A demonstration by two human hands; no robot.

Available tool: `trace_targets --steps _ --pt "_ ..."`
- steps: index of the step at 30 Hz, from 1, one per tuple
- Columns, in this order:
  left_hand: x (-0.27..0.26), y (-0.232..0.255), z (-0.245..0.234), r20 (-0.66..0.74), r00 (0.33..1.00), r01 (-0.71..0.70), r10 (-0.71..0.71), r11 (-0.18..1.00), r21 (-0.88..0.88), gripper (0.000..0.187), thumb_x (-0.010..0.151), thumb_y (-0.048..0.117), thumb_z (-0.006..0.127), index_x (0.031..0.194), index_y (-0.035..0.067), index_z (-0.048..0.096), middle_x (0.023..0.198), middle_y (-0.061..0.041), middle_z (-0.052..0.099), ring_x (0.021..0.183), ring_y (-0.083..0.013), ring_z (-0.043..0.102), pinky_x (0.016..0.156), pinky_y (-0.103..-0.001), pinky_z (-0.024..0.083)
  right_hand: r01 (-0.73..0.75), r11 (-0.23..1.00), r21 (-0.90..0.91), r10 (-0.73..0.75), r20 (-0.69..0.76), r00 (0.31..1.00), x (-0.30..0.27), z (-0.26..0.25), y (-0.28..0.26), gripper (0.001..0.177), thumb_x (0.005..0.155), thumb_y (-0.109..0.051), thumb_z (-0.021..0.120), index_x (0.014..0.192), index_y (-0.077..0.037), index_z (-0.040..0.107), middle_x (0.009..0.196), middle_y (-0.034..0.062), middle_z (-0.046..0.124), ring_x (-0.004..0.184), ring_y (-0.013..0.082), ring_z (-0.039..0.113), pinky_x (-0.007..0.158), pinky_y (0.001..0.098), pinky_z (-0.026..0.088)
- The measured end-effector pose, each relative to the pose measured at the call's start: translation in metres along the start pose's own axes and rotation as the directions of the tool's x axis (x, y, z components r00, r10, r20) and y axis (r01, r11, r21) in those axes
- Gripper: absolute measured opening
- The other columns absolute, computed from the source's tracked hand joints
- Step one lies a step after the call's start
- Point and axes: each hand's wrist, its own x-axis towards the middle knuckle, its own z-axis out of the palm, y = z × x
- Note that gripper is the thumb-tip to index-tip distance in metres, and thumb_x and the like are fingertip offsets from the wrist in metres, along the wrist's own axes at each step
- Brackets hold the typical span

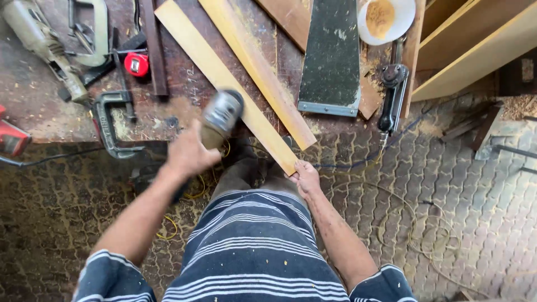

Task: The person sands the edges of long wooden strips with an angle grinder at a cluttered workbench, repositioning the strips to sand different sections. They then align the strips together on the bench and drive nails along them using a nail gun.

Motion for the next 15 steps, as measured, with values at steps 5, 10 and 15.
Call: trace_targets --steps 5,10,15 --pt "-0.047 0.045 0.042 0.097 0.995 0.006 0.001 0.997 -0.074 0.066 0.063 0.040 0.081 0.110 0.003 0.055 0.098 -0.022 0.070 0.094 -0.0407 0.070 0.083 -0.051 0.056 -0.024 0.999 -0.049 0.023 -0.014 1.000 -0.006 0.002 -0.014 0.033 0.100 -0.022 0.059 0.128 -0.004 0.054 0.111 0.0100 0.073 0.090 0.0174 0.073 0.078 0.0360 0.062" --pt "-0.086 0.059 0.036 0.054 0.992 0.127 -0.117 0.957 -0.261 0.064 0.058 0.038 0.082 0.107 0.005 0.056 0.094 -0.020 0.072 0.087 -0.0374 0.071 0.079 -0.049 0.056 0.133 0.926 -0.355 -0.186 -0.120 0.975 -0.035 -0.009 -0.011 0.041 0.104 -0.022 0.067 0.136 0.003 0.065 0.101 0.0105 0.068 0.079 0.0175 0.052 0.067 0.0343 0.042" --pt "-0.121 0.068 0.000 -0.426 0.903 -0.217 -0.063 0.788 -0.576 0.063 0.069 0.021 0.079 0.122 0.002 0.051 0.105 -0.014 0.071 0.092 -0.0273 0.072 0.082 -0.040 0.060 0.354 0.592 -0.724 0.178 0.546 0.819 -0.160 0.131 -0.123 0.062 0.084 -0.032 0.072 0.137 -0.002 0.062 0.123 0.0078 0.072 0.097 0.0166 0.072 0.090 0.0306 0.056"
